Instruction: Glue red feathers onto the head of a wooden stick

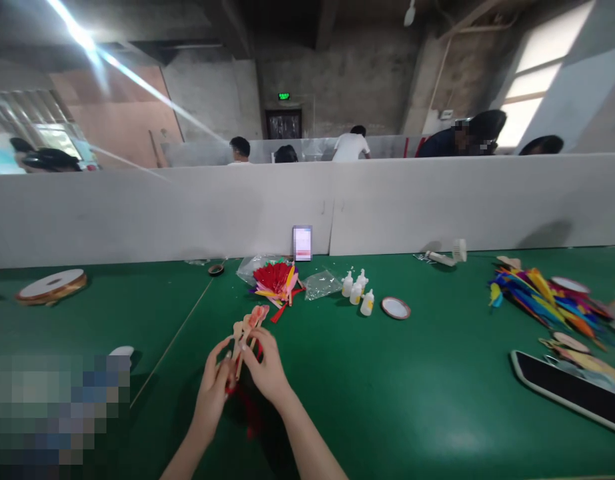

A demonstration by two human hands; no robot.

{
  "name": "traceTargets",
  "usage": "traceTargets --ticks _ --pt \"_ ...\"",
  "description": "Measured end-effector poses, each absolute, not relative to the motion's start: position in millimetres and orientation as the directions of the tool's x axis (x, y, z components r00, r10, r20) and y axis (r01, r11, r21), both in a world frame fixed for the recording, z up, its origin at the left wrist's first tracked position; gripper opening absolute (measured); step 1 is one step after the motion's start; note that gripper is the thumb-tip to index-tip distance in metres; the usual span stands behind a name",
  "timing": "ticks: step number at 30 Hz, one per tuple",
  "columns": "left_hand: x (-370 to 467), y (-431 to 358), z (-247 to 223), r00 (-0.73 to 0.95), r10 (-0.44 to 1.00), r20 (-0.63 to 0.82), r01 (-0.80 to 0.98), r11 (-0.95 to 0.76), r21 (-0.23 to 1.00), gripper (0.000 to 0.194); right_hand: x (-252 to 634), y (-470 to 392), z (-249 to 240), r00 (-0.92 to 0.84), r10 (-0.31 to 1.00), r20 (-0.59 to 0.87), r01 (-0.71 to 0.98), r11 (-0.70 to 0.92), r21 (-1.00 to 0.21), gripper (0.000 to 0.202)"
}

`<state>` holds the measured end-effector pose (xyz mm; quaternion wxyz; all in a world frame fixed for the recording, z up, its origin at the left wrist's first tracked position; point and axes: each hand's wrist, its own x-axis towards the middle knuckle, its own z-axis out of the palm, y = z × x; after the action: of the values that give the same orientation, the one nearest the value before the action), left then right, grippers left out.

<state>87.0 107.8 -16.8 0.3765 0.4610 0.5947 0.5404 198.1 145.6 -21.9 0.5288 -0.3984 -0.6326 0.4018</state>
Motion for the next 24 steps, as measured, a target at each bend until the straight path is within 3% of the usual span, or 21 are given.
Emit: traceTargets --ticks 3,5,7,10,14,19,24 --pt "111.5 84.3 -17.4 -0.143 0.972 0.187 0.308 -0.136 0.942 0.05 209.4 127.0 -14.5 -0.39 0.913 0.12 -0.284 0.005 -0.959 0.05" --pt "119.6 79.2 -21.4 -0.075 0.952 0.296 0.46 -0.231 0.858 0.053 224.9 123.8 -13.0 -0.332 0.942 0.059 -0.391 -0.08 -0.917 0.051" --pt "120.4 85.2 -29.1 -0.105 0.906 0.411 0.683 -0.235 0.691 0.058 245.3 130.3 -13.6 -0.158 0.987 0.025 -0.489 -0.056 -0.871 0.049" --pt "115.0 108.0 -43.8 -0.132 0.882 0.453 0.907 -0.077 0.414 0.061 272.3 148.9 -19.1 -0.131 0.977 -0.166 -0.425 -0.207 -0.881 0.052" --pt "105.7 145.1 -56.2 0.029 0.925 0.378 0.977 -0.107 0.186 0.043 283.2 165.7 -35.5 -0.118 0.969 -0.217 -0.303 -0.243 -0.921 0.056" --pt "73.6 197.1 -57.5 0.076 0.927 0.367 0.978 -0.141 0.154 0.049 281.9 170.9 -50.2 -0.162 0.968 -0.191 -0.265 -0.229 -0.937 0.056" --pt "54.0 224.8 -40.8 -0.014 0.89 0.457 0.955 -0.123 0.268 0.04 284.3 165.8 -41.8 -0.294 0.939 -0.176 -0.196 -0.24 -0.951 0.053"
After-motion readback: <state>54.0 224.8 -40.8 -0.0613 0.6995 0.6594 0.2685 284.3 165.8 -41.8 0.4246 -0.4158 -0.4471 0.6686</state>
